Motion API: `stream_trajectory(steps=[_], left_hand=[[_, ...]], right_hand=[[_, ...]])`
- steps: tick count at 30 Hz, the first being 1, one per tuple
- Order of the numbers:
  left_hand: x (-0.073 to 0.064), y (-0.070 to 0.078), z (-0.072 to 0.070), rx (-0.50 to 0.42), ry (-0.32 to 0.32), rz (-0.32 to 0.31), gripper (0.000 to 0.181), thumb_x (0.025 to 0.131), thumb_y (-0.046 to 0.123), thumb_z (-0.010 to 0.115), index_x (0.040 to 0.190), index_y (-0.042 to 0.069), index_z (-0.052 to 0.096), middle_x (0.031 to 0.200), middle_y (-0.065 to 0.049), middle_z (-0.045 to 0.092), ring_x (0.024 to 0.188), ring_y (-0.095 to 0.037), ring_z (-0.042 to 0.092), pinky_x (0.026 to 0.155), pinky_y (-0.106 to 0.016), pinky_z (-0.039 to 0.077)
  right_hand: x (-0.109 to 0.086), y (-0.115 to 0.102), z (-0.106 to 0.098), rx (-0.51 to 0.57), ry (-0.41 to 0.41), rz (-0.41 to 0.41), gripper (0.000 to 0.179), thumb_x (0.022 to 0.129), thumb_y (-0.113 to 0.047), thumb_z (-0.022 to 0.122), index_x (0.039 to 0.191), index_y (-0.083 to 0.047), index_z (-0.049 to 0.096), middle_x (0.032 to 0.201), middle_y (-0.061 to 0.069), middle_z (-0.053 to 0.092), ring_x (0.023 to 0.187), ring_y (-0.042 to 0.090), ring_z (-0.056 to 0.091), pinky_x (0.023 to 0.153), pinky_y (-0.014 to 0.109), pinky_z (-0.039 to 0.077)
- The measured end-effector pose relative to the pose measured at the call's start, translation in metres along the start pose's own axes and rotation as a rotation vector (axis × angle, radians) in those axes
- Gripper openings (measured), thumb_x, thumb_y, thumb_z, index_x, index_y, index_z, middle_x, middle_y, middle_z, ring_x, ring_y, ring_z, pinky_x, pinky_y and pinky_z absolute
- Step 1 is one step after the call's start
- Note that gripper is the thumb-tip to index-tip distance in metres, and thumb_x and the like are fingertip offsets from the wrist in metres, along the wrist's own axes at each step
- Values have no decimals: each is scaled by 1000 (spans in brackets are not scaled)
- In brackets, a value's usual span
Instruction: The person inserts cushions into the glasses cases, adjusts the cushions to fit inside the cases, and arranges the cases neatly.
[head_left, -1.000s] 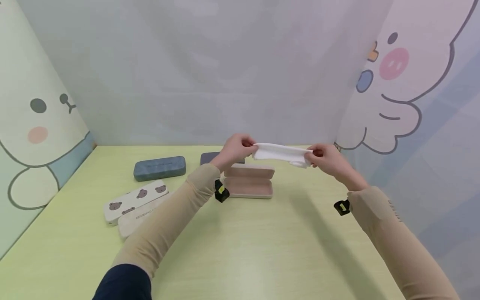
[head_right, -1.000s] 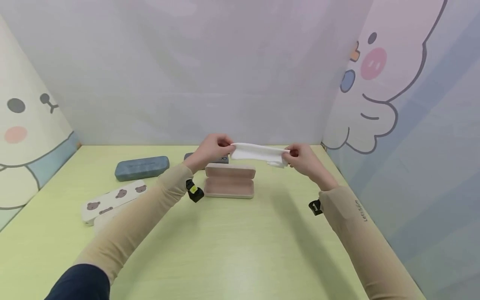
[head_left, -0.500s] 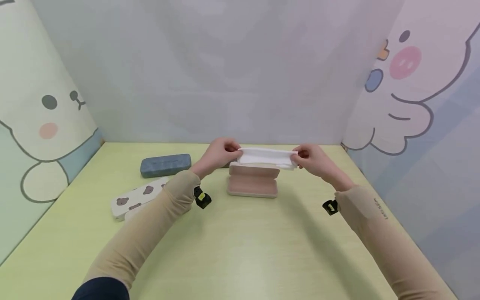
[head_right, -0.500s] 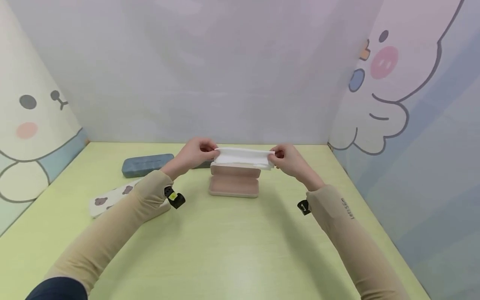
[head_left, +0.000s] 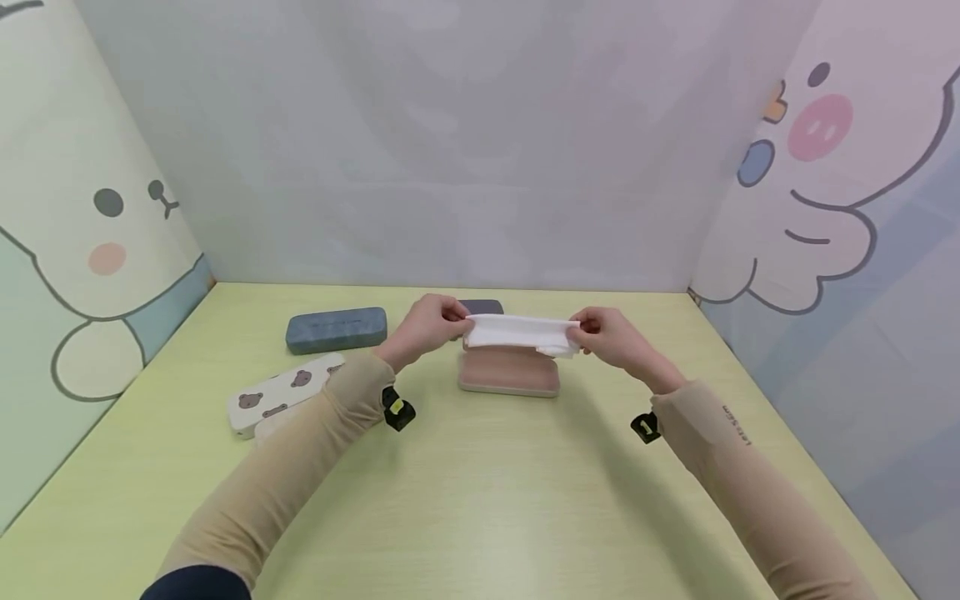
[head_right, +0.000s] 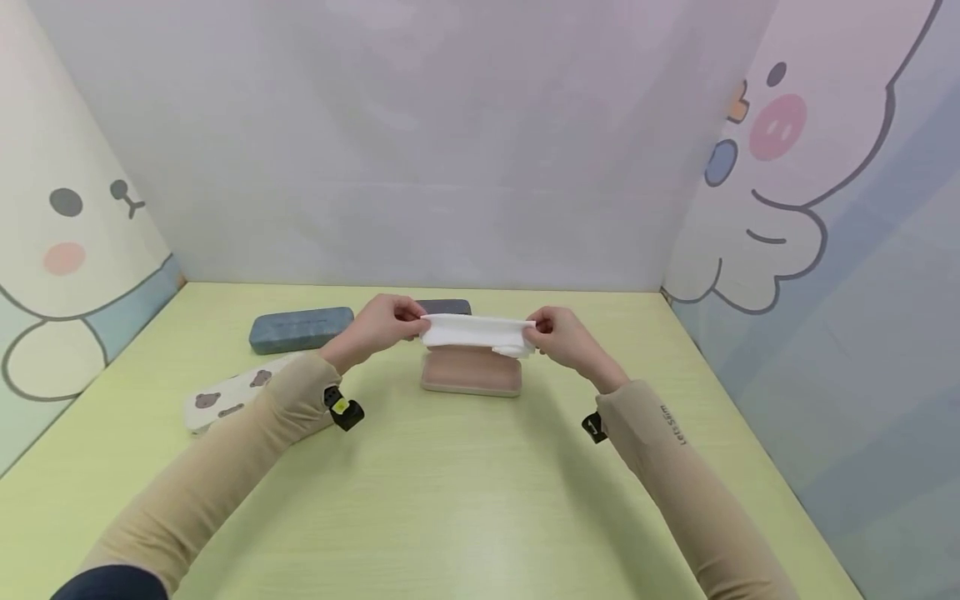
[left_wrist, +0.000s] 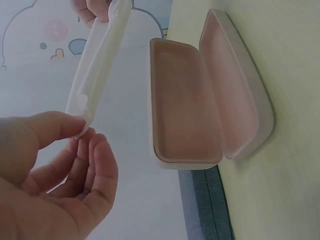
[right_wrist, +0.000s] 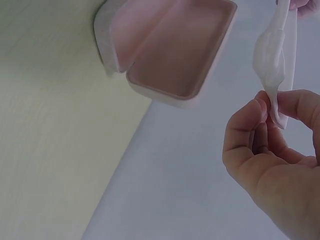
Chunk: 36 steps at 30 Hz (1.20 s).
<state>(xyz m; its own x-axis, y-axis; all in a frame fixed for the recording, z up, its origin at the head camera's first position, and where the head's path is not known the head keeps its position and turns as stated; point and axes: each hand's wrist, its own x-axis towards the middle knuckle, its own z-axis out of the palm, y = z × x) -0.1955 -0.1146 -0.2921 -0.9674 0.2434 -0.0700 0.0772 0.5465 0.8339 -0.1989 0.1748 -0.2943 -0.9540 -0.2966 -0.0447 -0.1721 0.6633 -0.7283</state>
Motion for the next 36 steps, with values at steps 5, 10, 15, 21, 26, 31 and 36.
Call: stream_trajectory(steps=[5,10,15,21,26,31,36], left_hand=[[0,-17,9,8,3,-38,22,92,14,59,108,0,67,99,-13,67,81,-18,60,64,-23,46],[1,-30,20,8,27,-84,17,90,9,58,98,-2,69,86,-9,65,66,-13,50,57,-22,40],[4,-39,31,19,58,-131,13,89,9,61,86,0,69,72,-2,59,62,-11,46,56,-22,37],[7,-47,40,33,80,-183,12,89,11,65,87,1,70,72,-3,59,65,-13,48,57,-22,38],[10,-52,46,51,105,-198,15,88,11,66,96,-1,71,88,-11,68,71,-14,52,59,-19,40],[12,-55,51,90,135,-195,15,87,9,66,95,-2,71,96,-14,69,79,-17,55,65,-22,44],[15,-57,56,127,153,-165,14,86,8,66,93,-2,72,96,-14,70,84,-20,58,74,-28,48]], right_hand=[[4,10,14,9,-21,6,25,95,-11,52,110,7,61,89,12,64,69,12,54,61,25,46],[5,19,28,8,-46,27,25,95,-11,53,110,7,60,85,10,63,68,13,53,59,25,44],[7,28,40,5,-60,29,24,95,-12,54,108,7,60,84,10,61,69,16,54,60,26,45],[9,37,49,-12,-61,21,23,94,-11,55,105,7,62,84,11,62,67,15,54,59,25,46],[10,42,53,-51,-52,1,24,93,-10,55,107,10,61,82,12,61,65,14,52,58,26,44],[14,47,58,-90,-42,-11,25,93,-11,55,106,10,62,82,12,61,66,13,50,59,25,43],[16,49,60,-127,-22,-6,22,92,-10,56,102,9,63,80,10,58,68,15,47,60,25,41]])
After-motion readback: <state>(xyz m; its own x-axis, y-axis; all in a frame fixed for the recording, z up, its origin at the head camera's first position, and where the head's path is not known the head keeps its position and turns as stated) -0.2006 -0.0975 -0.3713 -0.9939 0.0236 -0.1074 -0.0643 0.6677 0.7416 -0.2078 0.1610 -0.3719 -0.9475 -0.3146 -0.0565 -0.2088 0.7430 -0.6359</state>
